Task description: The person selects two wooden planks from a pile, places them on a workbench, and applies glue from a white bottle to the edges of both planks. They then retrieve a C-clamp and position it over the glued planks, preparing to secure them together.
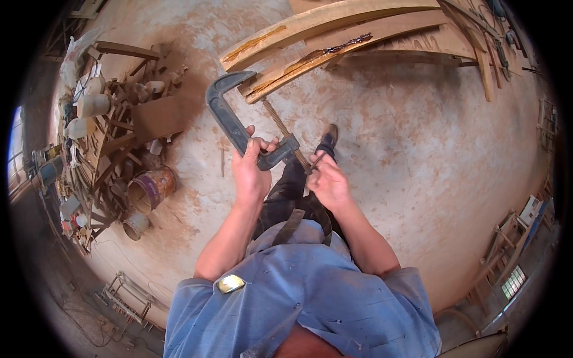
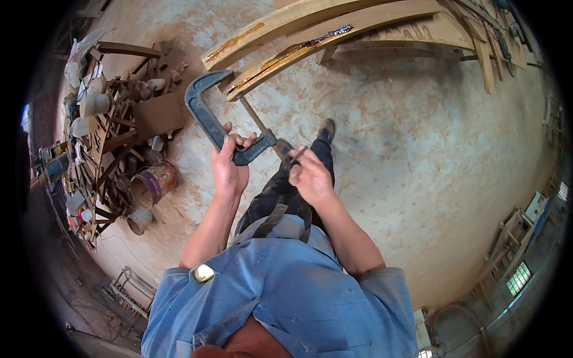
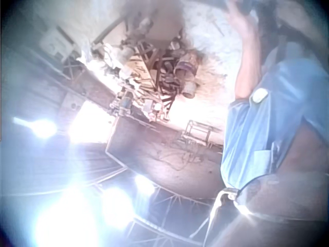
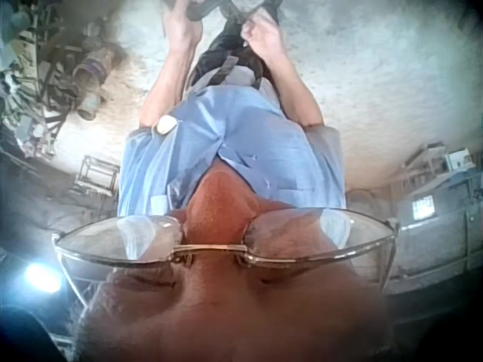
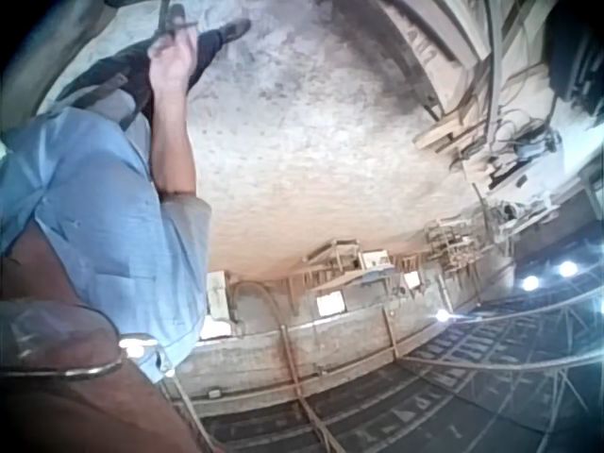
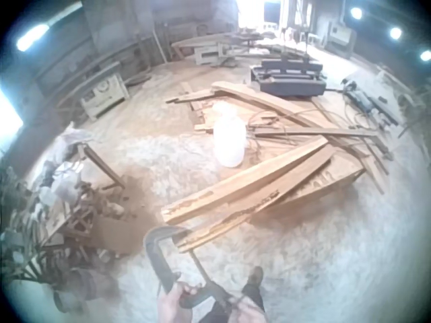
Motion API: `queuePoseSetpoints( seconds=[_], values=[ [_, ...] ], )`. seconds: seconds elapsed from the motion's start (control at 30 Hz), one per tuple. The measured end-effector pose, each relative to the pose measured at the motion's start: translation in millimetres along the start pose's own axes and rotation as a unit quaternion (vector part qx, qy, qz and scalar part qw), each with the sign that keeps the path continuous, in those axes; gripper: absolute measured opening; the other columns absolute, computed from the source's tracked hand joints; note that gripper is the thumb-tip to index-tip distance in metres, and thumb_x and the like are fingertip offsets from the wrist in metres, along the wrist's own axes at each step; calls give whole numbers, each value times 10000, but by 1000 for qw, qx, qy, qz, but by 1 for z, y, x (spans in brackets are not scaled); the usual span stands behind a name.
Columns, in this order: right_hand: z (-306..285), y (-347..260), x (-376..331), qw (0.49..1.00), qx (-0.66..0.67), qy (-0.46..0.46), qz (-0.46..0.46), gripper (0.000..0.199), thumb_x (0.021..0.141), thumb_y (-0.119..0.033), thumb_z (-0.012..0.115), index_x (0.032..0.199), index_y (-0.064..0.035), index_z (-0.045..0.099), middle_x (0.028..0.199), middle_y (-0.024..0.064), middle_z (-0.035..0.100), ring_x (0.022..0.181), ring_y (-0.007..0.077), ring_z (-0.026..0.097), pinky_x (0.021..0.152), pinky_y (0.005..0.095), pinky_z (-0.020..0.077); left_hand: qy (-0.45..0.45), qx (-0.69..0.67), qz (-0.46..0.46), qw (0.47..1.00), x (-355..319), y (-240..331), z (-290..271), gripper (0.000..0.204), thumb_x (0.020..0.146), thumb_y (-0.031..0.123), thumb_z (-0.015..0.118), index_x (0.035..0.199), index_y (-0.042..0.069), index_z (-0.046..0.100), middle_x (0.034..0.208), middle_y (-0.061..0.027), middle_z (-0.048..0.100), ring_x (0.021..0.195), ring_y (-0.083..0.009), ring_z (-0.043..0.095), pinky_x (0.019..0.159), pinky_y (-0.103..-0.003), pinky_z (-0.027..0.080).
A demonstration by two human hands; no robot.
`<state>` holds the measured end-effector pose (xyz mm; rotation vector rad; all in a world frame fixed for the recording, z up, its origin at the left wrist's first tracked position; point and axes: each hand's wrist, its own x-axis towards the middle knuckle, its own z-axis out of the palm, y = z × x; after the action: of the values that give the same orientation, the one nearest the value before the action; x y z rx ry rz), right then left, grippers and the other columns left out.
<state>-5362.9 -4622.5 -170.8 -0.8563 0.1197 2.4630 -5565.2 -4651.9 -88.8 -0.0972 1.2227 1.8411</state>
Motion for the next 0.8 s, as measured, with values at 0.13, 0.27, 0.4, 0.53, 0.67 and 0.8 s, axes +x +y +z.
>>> queuePoseSetpoints(
  seconds=[0.13, 0.27, 0.4, 0.53, 0.67, 0.8],
  values=[
    [23, -25, -29, 990, -79, -111, -26, 342, 1012, -194, 473, 1308, -33, 529, 1301, 144, 597, 874, 263, 646, 681, 361, 507, -5, -9, 0, 1000, -1, 1, 0, 341, 1018, 156, 513, 1294, -5, 394, 843, -56, 538, 797, -213, 582, 1058, -531, 429],
    [57, -10, -40, 904, -363, -223, -28, 376, 1012, -160, 445, 1298, 54, 563, 1372, 216, 544, 994, 256, 656, 773, 354, 544, -10, -13, 3, 1000, 0, 0, -5, 343, 1016, 156, 517, 1293, -5, 394, 843, -56, 540, 795, -214, 582, 1057, -532, 431],
    [75, 22, -11, 822, -543, -147, 85, 488, 998, -127, 469, 1452, 33, 388, 1385, 192, 543, 966, 208, 652, 779, 323, 539, -6, 3, -7, 1000, 0, 1, -3, 331, 1017, 142, 510, 1291, -3, 396, 843, -56, 545, 792, -211, 581, 1054, -534, 433],
    [19, 48, 29, 899, -415, 32, 135, 626, 1004, -187, 483, 1549, -76, 196, 1361, 140, 557, 870, 220, 657, 716, 331, 536, -5, -4, -11, 1000, -1, 2, 0, 317, 1016, 124, 503, 1284, -7, 396, 832, -60, 538, 778, -210, 574, 1053, -534, 436],
    [0, 15, 18, 996, -69, 24, 60, 401, 1009, -203, 498, 1393, -130, 412, 1217, 101, 622, 760, 214, 642, 585, 331, 465, 3, -1, -8, 1000, 1, 3, -5, 317, 1011, 116, 510, 1279, -10, 397, 823, -64, 532, 767, -211, 566, 1049, -532, 441],
    [3, -20, -8, 999, -6, -18, -31, 263, 1002, -156, 501, 1252, -133, 579, 1204, 149, 649, 781, 231, 658, 594, 331, 474, -1, -11, -8, 1000, 0, 2, -2, 324, 1008, 114, 516, 1282, -11, 396, 826, -65, 531, 771, -212, 563, 1047, -531, 443]
  ],
)
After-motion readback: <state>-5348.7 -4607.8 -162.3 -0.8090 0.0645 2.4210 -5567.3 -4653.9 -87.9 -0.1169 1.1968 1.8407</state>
